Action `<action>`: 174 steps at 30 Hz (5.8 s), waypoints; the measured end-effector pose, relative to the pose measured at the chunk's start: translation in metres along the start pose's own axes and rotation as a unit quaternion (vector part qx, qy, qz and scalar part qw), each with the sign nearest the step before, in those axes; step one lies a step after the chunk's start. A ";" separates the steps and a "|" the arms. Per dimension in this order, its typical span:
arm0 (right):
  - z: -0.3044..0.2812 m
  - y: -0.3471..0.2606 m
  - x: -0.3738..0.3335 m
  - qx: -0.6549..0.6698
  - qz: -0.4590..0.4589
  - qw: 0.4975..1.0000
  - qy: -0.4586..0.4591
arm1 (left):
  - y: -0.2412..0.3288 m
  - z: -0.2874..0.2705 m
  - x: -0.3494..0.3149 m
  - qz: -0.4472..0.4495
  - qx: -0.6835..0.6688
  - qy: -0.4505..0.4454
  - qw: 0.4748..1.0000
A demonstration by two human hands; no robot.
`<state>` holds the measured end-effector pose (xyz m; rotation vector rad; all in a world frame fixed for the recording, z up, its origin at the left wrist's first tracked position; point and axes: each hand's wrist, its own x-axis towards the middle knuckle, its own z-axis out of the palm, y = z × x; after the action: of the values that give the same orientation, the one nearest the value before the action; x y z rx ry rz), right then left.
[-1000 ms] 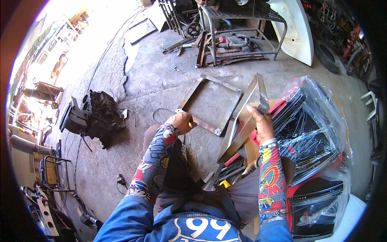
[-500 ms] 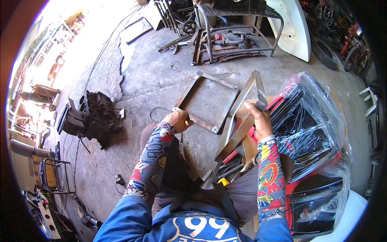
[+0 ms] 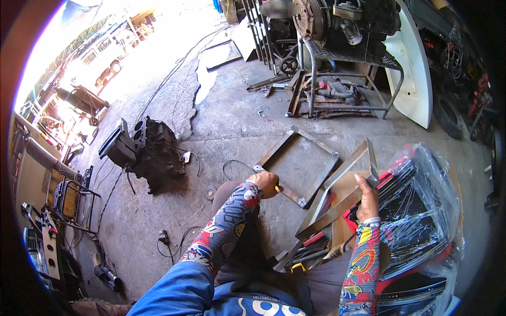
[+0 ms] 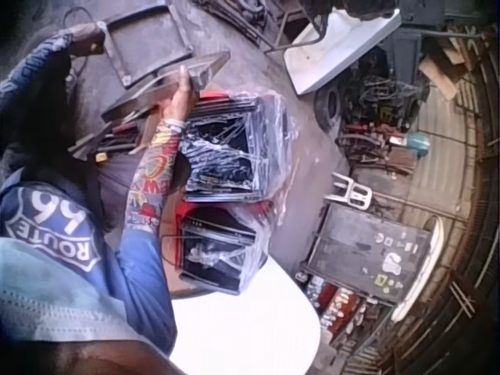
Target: The person assembles a rectangular metal frame by aligning and joining metal bars. They use a pencil to mark measurements and a power tool to grind or smooth the joints. The person also writes notes on a piece of cardboard during the process.
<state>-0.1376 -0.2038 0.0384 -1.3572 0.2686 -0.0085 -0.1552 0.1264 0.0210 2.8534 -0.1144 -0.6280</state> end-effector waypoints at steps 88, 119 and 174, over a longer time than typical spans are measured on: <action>0.071 0.116 -0.082 0.281 0.250 0.918 -0.124 | -0.005 -0.036 -0.030 0.124 -0.753 0.039 0.645; 0.111 0.112 -0.085 -0.504 -0.105 0.855 0.058 | -0.273 0.376 -0.024 -0.558 -0.359 0.084 0.743; 0.081 0.058 -0.108 0.383 0.149 0.888 -0.207 | 0.097 0.034 -0.203 0.141 -0.240 0.164 0.946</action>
<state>-0.2352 -0.0957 0.0180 -0.4952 0.0850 0.3937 -0.3563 0.0496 0.0954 2.3614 -0.2675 -0.0940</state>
